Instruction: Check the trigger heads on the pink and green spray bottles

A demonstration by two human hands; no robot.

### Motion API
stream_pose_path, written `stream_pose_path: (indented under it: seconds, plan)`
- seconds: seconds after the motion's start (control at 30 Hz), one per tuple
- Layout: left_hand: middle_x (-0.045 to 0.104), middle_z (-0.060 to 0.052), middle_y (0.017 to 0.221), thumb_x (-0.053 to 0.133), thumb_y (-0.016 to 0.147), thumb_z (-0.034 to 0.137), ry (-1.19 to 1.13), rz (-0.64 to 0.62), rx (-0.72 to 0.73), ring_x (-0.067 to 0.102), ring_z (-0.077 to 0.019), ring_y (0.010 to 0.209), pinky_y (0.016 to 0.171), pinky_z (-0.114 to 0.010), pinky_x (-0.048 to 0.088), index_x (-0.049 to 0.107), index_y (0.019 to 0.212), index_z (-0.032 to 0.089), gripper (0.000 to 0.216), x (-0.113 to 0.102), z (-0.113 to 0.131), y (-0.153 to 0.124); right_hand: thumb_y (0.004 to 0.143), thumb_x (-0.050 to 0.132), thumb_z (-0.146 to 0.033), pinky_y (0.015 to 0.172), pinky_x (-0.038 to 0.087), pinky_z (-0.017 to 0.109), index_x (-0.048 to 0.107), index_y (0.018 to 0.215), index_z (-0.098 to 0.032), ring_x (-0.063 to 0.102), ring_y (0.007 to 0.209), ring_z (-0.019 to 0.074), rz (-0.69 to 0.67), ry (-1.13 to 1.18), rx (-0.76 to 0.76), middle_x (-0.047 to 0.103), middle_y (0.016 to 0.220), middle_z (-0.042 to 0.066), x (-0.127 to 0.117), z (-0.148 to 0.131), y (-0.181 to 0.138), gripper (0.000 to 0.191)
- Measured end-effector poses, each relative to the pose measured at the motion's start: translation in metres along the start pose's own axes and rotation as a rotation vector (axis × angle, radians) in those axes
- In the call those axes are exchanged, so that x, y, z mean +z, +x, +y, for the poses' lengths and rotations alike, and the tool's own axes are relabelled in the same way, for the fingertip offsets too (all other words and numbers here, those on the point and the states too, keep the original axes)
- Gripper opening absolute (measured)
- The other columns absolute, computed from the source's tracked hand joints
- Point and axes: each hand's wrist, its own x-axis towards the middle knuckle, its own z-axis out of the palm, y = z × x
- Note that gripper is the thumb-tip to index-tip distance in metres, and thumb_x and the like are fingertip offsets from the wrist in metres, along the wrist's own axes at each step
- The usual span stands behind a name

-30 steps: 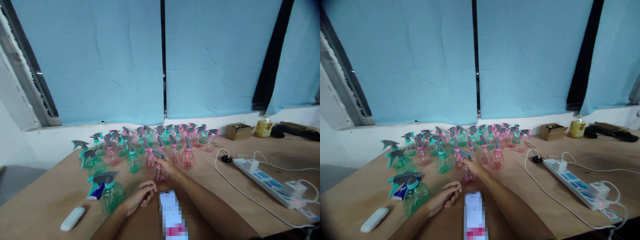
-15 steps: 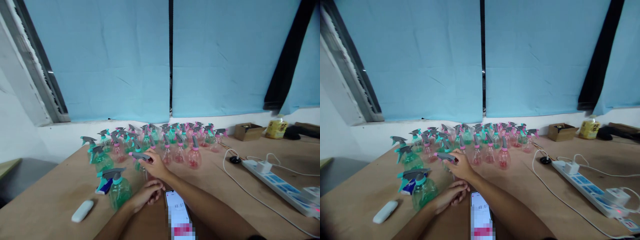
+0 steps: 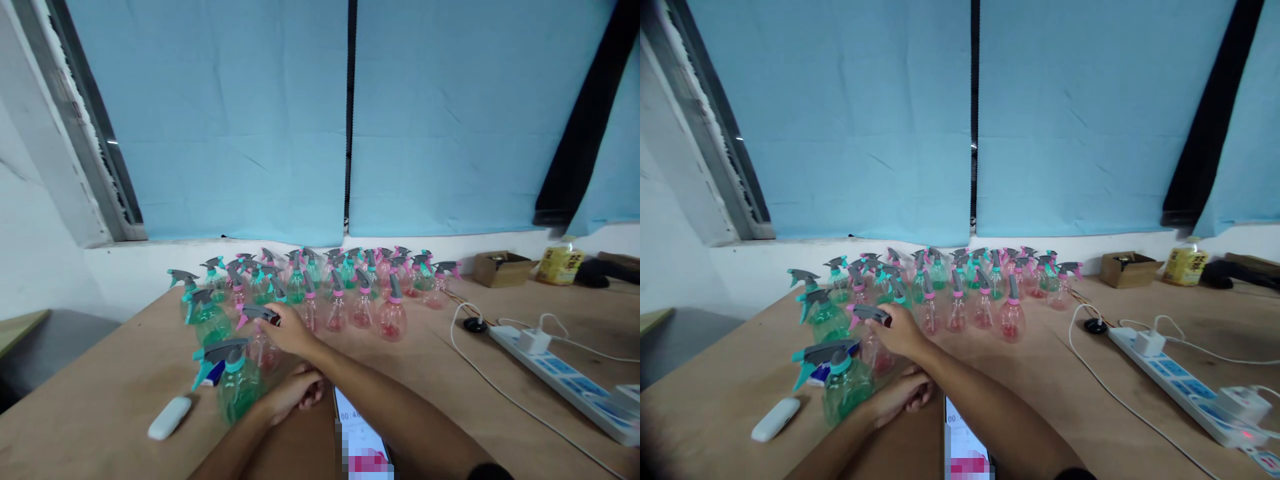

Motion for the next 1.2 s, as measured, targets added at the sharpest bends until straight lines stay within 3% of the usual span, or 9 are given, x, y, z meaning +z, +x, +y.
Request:
stream_pose_path:
  seconds: [0.13, 0.33, 0.43, 0.5, 0.63, 0.7, 0.8, 0.97, 1.2]
  plan:
    - [0.050, 0.007, 0.054, 0.057, 0.075, 0.041, 0.003, -0.072, 0.001, 0.034, -0.0064, 0.041, 0.042, -0.021, 0.016, 0.058, 0.086, 0.017, 0.027, -0.002, 0.002, 0.002, 0.082, 0.065, -0.037, 0.059, 0.037, 0.021, 0.065, 0.098, -0.019, 0.046, 0.061, 0.0100, -0.111, 0.076, 0.119, 0.056, 0.070, -0.005, -0.004, 0.005, 0.002, 0.025]
    - [0.049, 0.007, 0.055, 0.057, 0.079, 0.045, 0.000, -0.144, 0.024, 0.033, -0.0060, 0.041, 0.041, -0.021, 0.016, 0.060, 0.092, 0.017, 0.031, -0.008, 0.001, 0.006, 0.075, 0.070, -0.030, 0.060, 0.038, 0.020, 0.066, 0.100, -0.019, 0.049, 0.064, 0.0098, -0.139, 0.070, 0.117, 0.059, 0.075, -0.005, -0.011, 0.002, 0.002, 0.028]
    - [0.048, 0.008, 0.055, 0.057, 0.079, 0.045, -0.009, -0.148, 0.032, 0.033, -0.0059, 0.042, 0.040, -0.020, 0.016, 0.060, 0.093, 0.017, 0.031, -0.008, 0.001, 0.006, 0.072, 0.067, -0.022, 0.062, 0.039, 0.021, 0.066, 0.106, -0.021, 0.048, 0.063, 0.0100, -0.074, 0.024, 0.111, 0.061, 0.083, -0.004, -0.016, -0.001, 0.003, 0.033]
    - [0.048, 0.008, 0.055, 0.058, 0.079, 0.045, -0.010, -0.138, 0.030, 0.032, -0.0058, 0.041, 0.040, -0.020, 0.015, 0.060, 0.093, 0.017, 0.031, -0.008, 0.001, 0.006, 0.076, 0.059, -0.018, 0.064, 0.041, 0.023, 0.066, 0.102, -0.020, 0.048, 0.064, 0.0110, 0.059, 0.007, 0.095, 0.061, 0.086, -0.002, -0.021, -0.004, 0.005, 0.027]
    - [0.048, 0.007, 0.054, 0.059, 0.080, 0.048, -0.009, -0.147, 0.041, 0.032, -0.0059, 0.042, 0.040, -0.020, 0.014, 0.060, 0.092, 0.017, 0.033, -0.008, 0.003, 0.005, 0.083, 0.049, -0.016, 0.092, 0.043, 0.033, 0.067, 0.103, -0.020, 0.055, 0.097, 0.0182, 0.279, -0.141, -0.003, 0.060, 0.104, 0.005, -0.030, -0.005, 0.011, 0.027]
    - [0.047, 0.007, 0.054, 0.059, 0.080, 0.049, -0.013, -0.153, 0.052, 0.033, -0.0060, 0.043, 0.040, -0.020, 0.014, 0.060, 0.091, 0.017, 0.034, -0.007, 0.004, 0.004, 0.084, 0.053, -0.019, 0.108, 0.032, 0.041, 0.069, 0.108, -0.022, 0.046, 0.121, 0.0227, 0.229, -0.229, -0.008, 0.056, 0.124, 0.007, -0.032, -0.001, 0.014, 0.029]
    - [0.047, 0.007, 0.054, 0.058, 0.081, 0.049, -0.013, -0.159, 0.063, 0.032, -0.0060, 0.042, 0.039, -0.020, 0.015, 0.060, 0.091, 0.017, 0.033, -0.007, 0.005, 0.003, 0.088, 0.053, -0.023, 0.115, 0.024, 0.044, 0.068, 0.116, -0.022, 0.040, 0.134, 0.0243, 0.093, -0.236, 0.074, 0.053, 0.137, 0.008, -0.030, 0.008, 0.016, 0.032]
    - [0.048, 0.007, 0.055, 0.057, 0.082, 0.050, -0.013, -0.158, 0.054, 0.033, -0.0059, 0.042, 0.039, -0.019, 0.015, 0.060, 0.092, 0.017, 0.035, -0.006, 0.006, 0.003, 0.092, 0.047, -0.026, 0.112, 0.031, 0.040, 0.068, 0.119, -0.015, 0.048, 0.131, 0.0231, 0.105, -0.145, 0.129, 0.059, 0.133, 0.013, -0.027, 0.019, 0.014, 0.035]
    - [0.048, 0.007, 0.056, 0.058, 0.082, 0.051, -0.003, -0.158, 0.054, 0.032, -0.0053, 0.041, 0.039, -0.019, 0.016, 0.060, 0.092, 0.017, 0.036, -0.008, 0.005, 0.004, 0.094, 0.046, -0.029, 0.097, 0.044, 0.034, 0.074, 0.104, -0.020, 0.061, 0.108, 0.0198, 0.279, -0.166, -0.008, 0.069, 0.109, 0.008, -0.039, 0.023, 0.002, 0.030]
